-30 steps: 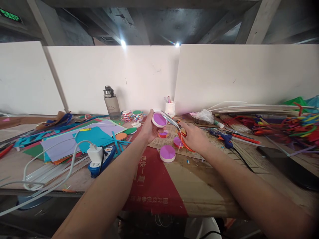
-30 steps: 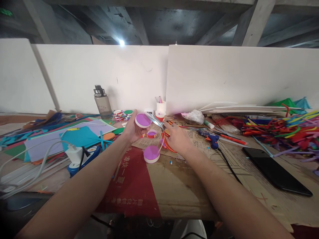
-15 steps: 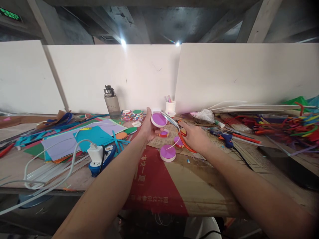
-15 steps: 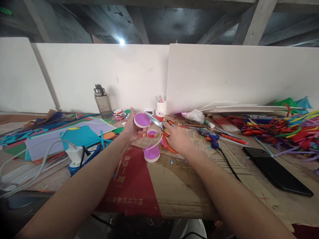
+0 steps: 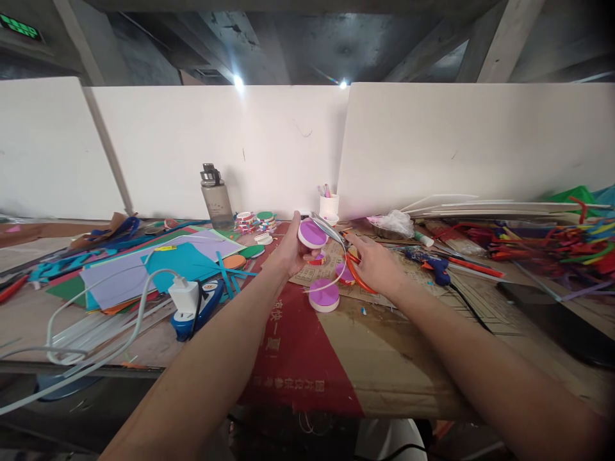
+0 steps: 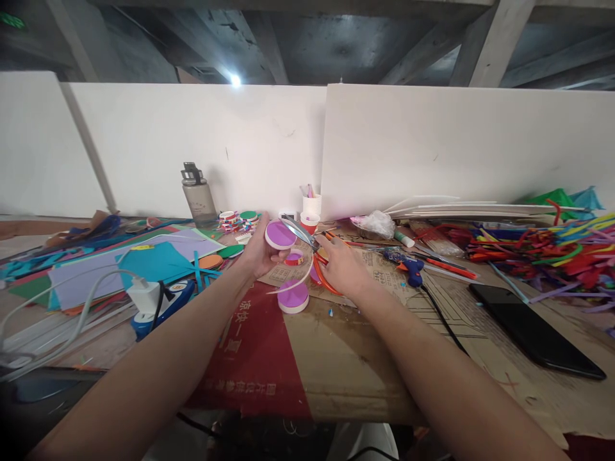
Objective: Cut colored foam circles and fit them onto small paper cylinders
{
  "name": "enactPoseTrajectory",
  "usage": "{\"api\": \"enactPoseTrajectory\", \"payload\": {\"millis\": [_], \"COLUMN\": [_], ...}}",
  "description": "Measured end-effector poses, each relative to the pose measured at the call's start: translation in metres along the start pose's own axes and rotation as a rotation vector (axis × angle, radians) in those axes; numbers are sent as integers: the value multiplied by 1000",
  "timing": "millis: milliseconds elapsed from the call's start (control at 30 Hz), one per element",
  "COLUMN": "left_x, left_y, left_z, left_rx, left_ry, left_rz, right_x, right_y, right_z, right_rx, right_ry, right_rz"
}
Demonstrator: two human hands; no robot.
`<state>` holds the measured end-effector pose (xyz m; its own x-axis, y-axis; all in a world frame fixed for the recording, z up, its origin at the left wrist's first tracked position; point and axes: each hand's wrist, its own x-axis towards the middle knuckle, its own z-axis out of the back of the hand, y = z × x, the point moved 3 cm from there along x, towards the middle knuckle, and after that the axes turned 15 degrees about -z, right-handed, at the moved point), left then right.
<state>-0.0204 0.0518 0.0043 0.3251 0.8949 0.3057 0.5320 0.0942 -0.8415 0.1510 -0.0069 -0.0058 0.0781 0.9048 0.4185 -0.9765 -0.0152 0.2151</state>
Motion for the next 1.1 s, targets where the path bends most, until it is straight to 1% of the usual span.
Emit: {"api": "enactPoseTrajectory", "payload": {"millis": [133, 333, 433, 833, 1000, 1033, 1100], "left_x": [1, 0, -1, 1, 2, 3, 4], "left_y": [-1, -8, -10, -14, -11, -10, -9], "left_z": [0, -1, 0, 12, 17, 18, 19], "left_rx": [0, 11, 12, -23, -53, -52, -57], "left_ry": [17, 10, 3, 57, 91, 88, 45], "left_rz": [3, -6, 18, 105, 152, 157, 130], "right_x": [1, 0, 0, -2, -2, -1, 1], "right_y": [0, -1, -1, 2, 2, 1, -2], "right_z": [-1, -1, -2, 2, 1, 1, -1], "right_rx": [-25, -64, -63, -116, -71, -45, 50], "right_ry": [7, -9, -11, -22, -12, -15, -21], "right_rz": [28, 47, 55, 64, 58, 55, 40]}}
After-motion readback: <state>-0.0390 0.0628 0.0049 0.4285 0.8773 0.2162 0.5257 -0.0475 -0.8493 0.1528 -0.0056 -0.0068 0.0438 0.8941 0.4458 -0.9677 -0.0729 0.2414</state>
